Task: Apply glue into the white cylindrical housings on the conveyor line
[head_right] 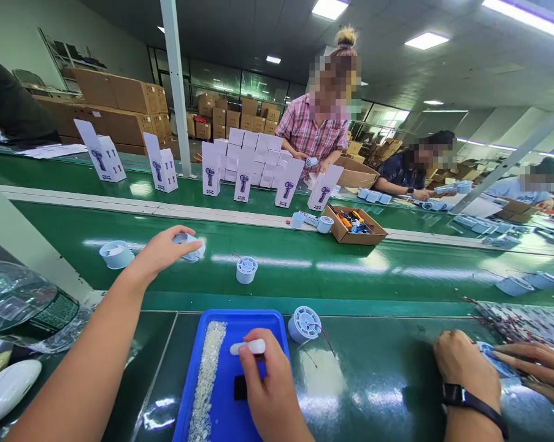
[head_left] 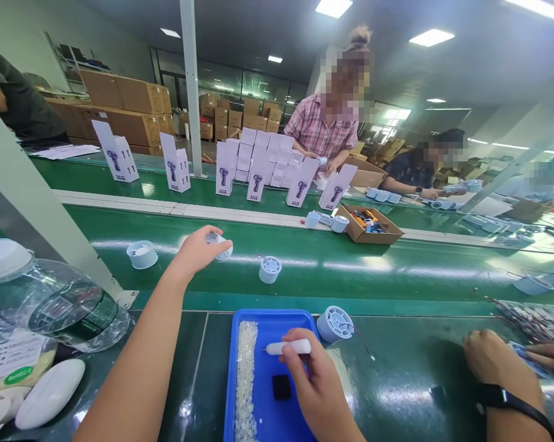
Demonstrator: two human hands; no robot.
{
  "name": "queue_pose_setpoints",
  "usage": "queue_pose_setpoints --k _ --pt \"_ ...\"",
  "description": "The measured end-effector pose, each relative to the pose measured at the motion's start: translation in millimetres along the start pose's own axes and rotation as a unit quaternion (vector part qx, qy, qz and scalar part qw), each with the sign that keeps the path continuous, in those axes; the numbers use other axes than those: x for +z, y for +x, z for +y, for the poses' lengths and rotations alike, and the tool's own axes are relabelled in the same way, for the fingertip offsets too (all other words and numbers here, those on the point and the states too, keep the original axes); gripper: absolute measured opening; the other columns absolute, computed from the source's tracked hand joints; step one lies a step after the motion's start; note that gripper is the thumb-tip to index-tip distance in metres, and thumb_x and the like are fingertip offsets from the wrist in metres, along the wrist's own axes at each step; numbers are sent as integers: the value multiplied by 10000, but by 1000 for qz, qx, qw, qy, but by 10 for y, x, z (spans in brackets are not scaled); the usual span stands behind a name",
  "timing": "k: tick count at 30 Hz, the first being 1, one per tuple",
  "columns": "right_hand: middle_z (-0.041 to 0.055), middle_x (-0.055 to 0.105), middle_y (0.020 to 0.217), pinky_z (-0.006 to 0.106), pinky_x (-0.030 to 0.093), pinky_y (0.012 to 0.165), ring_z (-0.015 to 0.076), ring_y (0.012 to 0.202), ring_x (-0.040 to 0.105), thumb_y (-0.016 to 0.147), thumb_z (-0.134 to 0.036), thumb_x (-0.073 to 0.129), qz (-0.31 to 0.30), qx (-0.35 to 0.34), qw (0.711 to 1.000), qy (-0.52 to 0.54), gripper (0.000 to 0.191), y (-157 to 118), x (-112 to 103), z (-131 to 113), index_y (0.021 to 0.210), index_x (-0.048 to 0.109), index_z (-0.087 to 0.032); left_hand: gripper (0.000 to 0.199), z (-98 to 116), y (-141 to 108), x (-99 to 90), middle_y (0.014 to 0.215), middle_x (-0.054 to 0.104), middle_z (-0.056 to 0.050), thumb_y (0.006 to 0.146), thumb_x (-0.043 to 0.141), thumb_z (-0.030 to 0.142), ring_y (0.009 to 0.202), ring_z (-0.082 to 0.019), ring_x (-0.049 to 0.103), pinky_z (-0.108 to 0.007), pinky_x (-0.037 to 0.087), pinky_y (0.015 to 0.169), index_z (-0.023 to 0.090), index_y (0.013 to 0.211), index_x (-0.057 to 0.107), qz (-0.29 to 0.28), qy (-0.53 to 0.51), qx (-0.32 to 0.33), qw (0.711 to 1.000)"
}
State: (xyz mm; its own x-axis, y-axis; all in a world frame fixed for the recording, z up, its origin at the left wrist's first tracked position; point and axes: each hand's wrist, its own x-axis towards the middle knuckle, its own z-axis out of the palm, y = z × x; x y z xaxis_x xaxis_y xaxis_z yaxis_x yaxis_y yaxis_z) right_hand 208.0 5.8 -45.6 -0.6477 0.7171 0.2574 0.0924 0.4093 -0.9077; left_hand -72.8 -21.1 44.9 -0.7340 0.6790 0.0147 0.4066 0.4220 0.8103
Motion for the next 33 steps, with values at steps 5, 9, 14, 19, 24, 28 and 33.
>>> queue_pose_setpoints --k 5,9,14,19,24,28,33 --pt "1 549 741 225 426 591 138 645 523 935 -311 466 -5 -57 995 -79 148 42 -118 -78 846 528 -211 345 185 -65 17 964 610 -32 731 681 484 828 -177 601 -269 498 662 254 977 606 -16 -268 6 963" --pt "9 538 752 236 412 570 150 650 500 940 -400 456 128 -39 990 -38 204 -105 -232 -13 881 529 -218 189 324 -115 43 988 629 -53 807 647 340 869 -180 627 -321 556 748 204 929 599 -64 -453 -8 889" --pt "-12 492 717 241 384 569 141 611 438 919 -518 455 219 60 974 -4 293 -399 -270 46 908 512 -230 240 393 -142 95 1038 624 -94 759 711 225 947 -225 633 -349 572 802 173 955 583 -104 -487 -12 867" --pt "-12 474 711 240 369 552 137 606 420 924 -523 437 196 83 977 2 314 -455 -269 31 888 515 -221 325 439 -165 147 1054 629 -126 718 756 225 954 -245 636 -345 586 781 155 983 582 -114 -449 -5 886" --pt "-18 469 703 240 382 556 137 599 423 927 -527 420 205 85 975 -3 320 -451 -272 17 900 508 -221 329 471 -185 147 1080 628 -147 724 750 233 959 -255 631 -373 591 763 133 990 585 -110 -444 -6 889" --pt "-22 467 686 242 368 551 136 593 419 924 -534 423 207 87 974 -5 326 -469 -270 35 904 508 -220 277 481 -194 139 1037 636 -134 739 734 228 921 -247 635 -391 585 759 123 953 595 -95 -451 -6 888" --pt "-15 485 709 244 352 557 137 627 437 922 -519 449 188 71 980 -4 303 -480 -271 61 905 522 -225 244 493 -195 161 1047 629 -130 755 717 239 935 -251 623 -394 588 742 119 931 597 -75 -470 -7 880"
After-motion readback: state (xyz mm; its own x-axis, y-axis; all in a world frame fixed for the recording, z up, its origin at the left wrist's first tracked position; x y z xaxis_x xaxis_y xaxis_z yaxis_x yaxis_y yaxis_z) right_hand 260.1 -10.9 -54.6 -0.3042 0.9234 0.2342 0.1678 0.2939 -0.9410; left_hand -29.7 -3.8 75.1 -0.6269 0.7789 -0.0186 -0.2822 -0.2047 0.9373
